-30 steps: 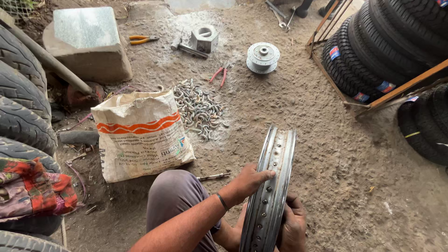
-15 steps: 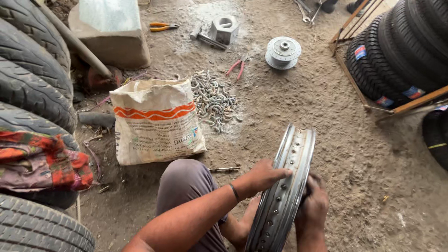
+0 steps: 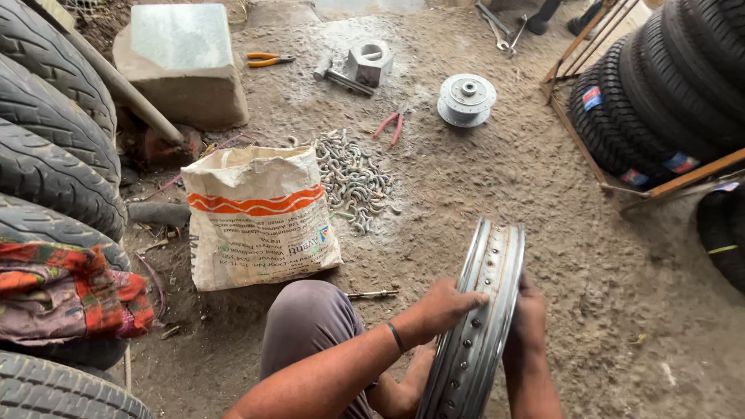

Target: The person sits on the ground and repeatedly taps the rim of a bicycle wheel with a small metal tool. They rotate the wheel to access different sections of the rim while working.

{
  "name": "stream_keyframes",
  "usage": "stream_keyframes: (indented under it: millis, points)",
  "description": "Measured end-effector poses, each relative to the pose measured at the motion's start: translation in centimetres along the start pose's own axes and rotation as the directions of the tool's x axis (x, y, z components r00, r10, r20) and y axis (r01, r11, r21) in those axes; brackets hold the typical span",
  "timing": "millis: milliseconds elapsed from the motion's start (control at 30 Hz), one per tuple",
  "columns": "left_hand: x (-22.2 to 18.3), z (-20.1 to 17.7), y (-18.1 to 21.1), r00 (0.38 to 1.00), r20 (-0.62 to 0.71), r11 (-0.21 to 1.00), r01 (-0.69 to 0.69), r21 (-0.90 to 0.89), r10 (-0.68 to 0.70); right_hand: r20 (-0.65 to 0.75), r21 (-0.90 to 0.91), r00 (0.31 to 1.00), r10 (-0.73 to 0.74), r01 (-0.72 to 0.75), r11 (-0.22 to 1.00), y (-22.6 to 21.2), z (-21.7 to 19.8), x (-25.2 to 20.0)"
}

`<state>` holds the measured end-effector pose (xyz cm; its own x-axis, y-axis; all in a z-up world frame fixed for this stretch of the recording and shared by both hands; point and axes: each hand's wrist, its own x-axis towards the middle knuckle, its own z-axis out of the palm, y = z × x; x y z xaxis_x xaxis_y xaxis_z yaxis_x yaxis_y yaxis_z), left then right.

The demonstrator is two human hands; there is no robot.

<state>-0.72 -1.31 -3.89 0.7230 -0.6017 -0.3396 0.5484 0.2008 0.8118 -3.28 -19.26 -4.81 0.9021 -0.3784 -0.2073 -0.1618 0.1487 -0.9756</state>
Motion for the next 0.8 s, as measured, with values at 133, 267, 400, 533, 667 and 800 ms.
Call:
stream_keyframes:
  millis: [133,267,400,533,667,800]
  points:
    - [-0.5,0.1,2.0,0.995,-0.051,0.980,-0.075,0.184,0.085,0.014,0.016,0.996,-0.086,0.086,0.996,-1.2,0.0,1.4]
    - [-0.7,-0.4,1.3,0.991,-0.020,0.970,-0.129,0.206,0.136,-0.093,0.065,0.995,0.021,-0.015,0.998,1.6,-1.4,-2.8]
    - [0.4,-0.4,0.3,0.994,-0.029,0.986,-0.097,0.134,0.102,-0.094,0.270,0.986,0.136,-0.107,0.957,2.6,-1.2,-6.5]
    - [1.3,-0.6,0.2,0.985,-0.036,0.963,-0.159,0.219,0.171,-0.076,0.210,0.990,0.119,-0.101,0.973,-1.0,0.2,-5.0]
    - [0.8,0.2,-0.8,0.980,-0.031,0.951,-0.183,0.250,0.197,-0.013,0.027,0.991,0.134,-0.134,0.991,-2.8,0.4,-0.1]
    - [0.4,-0.6,0.4,0.978,0.015,0.955,-0.207,0.213,0.209,-0.058,-0.274,0.997,-0.049,0.031,0.961,1.1,-2.1,1.1]
